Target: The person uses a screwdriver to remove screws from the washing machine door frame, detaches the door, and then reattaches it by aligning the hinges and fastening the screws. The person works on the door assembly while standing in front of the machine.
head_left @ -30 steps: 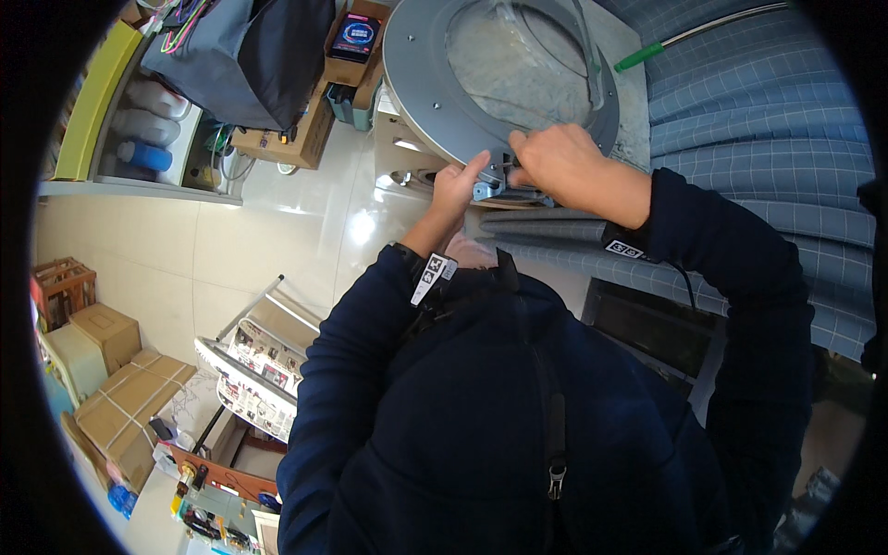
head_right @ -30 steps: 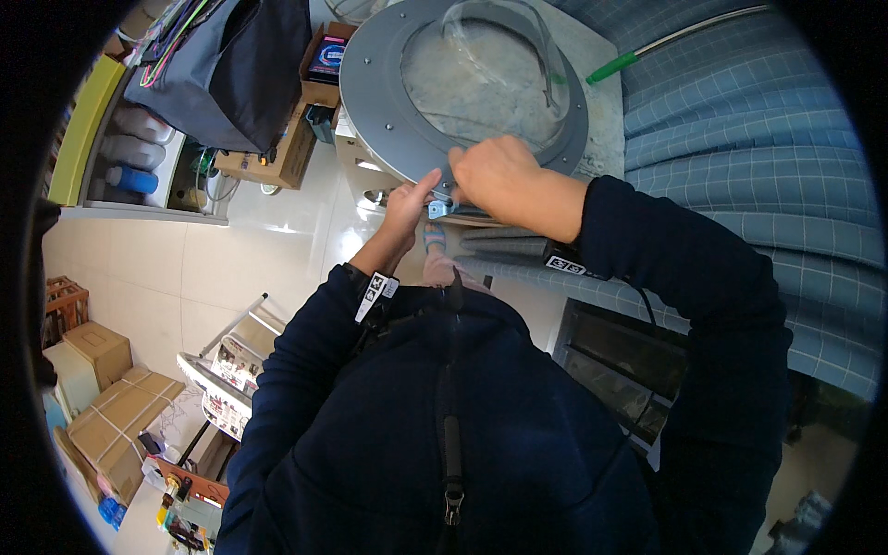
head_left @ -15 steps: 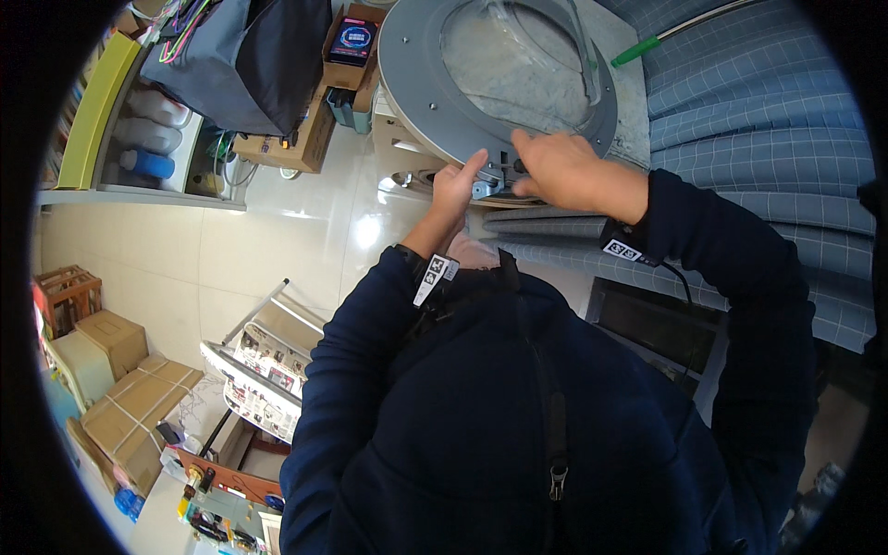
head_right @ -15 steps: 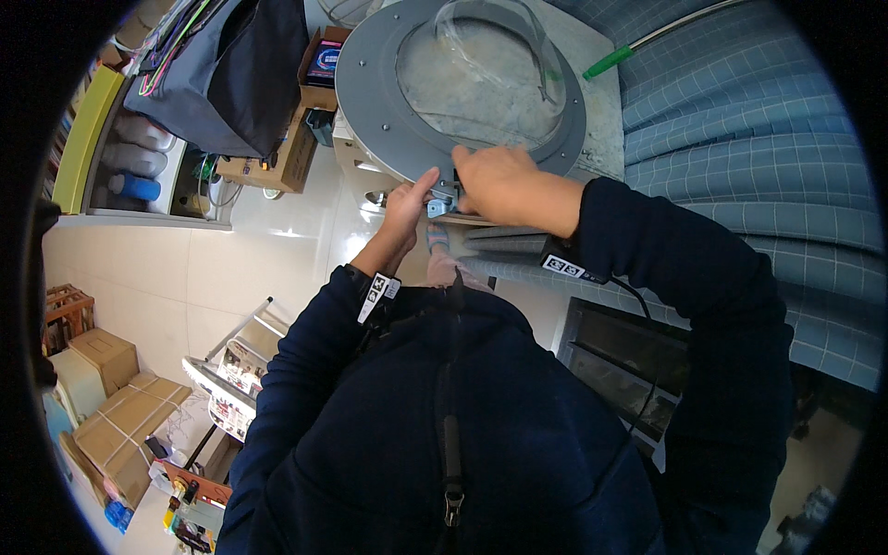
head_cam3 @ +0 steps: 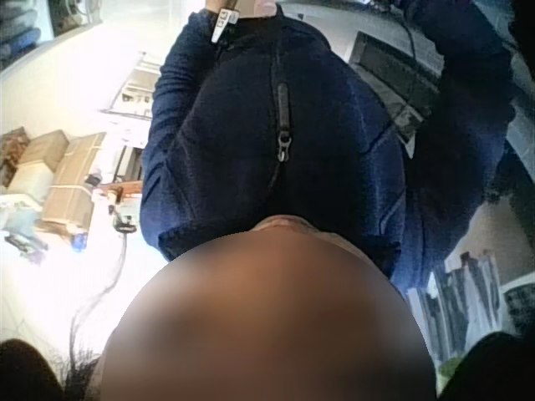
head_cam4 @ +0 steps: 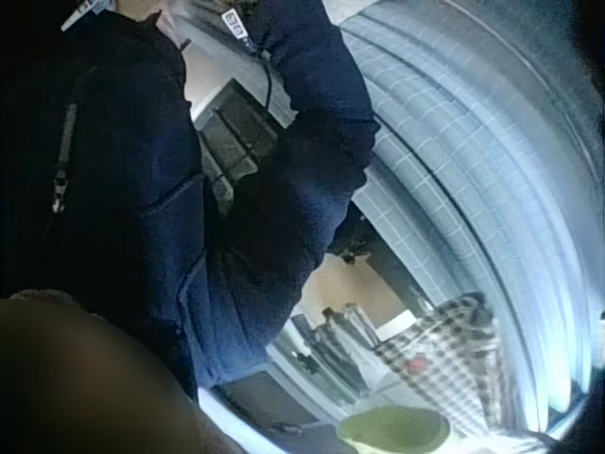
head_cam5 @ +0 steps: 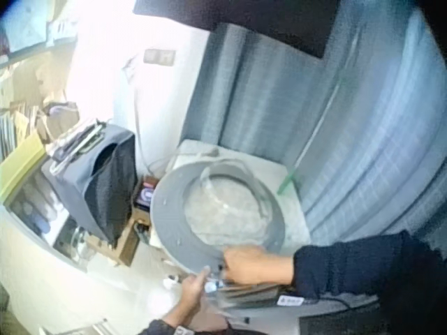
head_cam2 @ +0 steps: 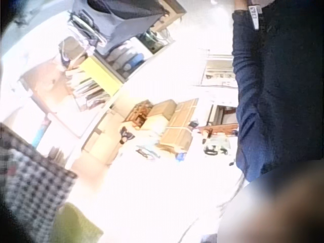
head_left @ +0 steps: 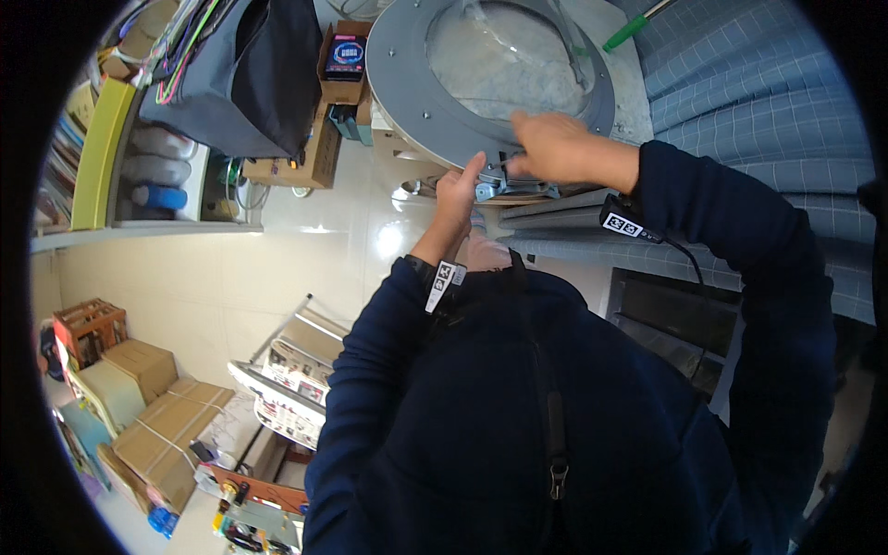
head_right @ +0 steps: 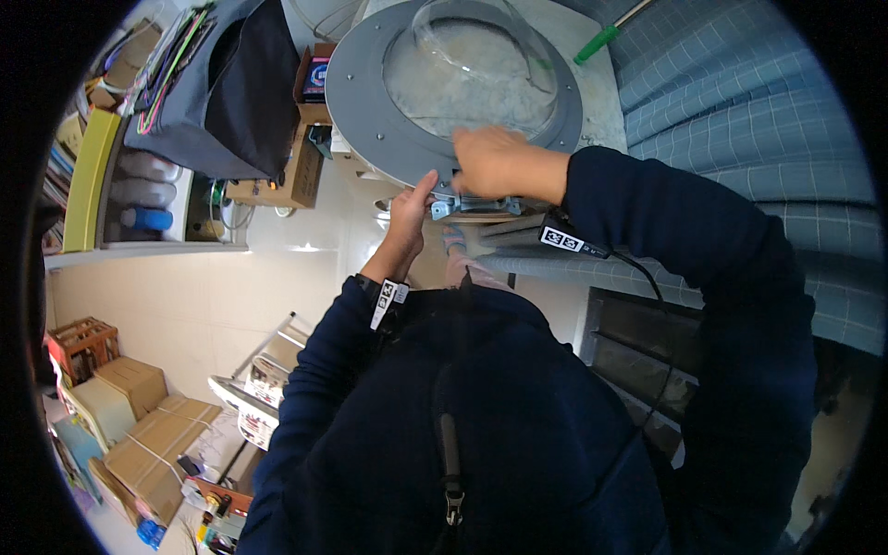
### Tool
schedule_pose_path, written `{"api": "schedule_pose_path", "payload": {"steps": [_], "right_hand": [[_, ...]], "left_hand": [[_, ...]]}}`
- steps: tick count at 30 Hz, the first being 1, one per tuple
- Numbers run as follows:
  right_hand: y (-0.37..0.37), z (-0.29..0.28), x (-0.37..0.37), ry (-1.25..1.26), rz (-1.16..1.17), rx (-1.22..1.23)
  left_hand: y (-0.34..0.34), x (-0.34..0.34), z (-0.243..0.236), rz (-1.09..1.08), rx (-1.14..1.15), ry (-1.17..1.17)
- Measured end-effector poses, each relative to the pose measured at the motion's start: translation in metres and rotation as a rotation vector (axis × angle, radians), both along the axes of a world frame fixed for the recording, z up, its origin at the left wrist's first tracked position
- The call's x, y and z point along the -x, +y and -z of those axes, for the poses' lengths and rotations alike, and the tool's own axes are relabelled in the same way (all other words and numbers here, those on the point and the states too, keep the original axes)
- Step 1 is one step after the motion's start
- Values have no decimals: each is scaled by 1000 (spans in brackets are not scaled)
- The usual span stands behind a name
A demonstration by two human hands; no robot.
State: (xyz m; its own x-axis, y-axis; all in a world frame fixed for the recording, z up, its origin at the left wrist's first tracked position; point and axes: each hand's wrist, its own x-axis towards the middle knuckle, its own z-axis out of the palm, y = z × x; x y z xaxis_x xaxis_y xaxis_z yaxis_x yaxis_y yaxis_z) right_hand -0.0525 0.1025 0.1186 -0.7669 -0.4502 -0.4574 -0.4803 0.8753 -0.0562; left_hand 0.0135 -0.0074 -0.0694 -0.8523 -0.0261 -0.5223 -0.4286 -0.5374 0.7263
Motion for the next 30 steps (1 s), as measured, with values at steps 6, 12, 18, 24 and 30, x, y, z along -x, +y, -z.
{"api": "schedule_pose_path", "payload": {"steps": [6,12,18,24,30], "right_hand": [[8,11,-10,322,-767,162],[7,7,2,71,-205,38],[0,12,6,19,-86,111],[9,12,3,278,-808,38],[2,1,0,20,-183,-36]], "left_hand": [[0,-1,-1,-10,45,21],[4,-2,2,-43,-36,64],[1,1,-2,-15,18,39],[0,-2,2,-13,-69,72],[3,-1,4,-36,-22,80]]}}
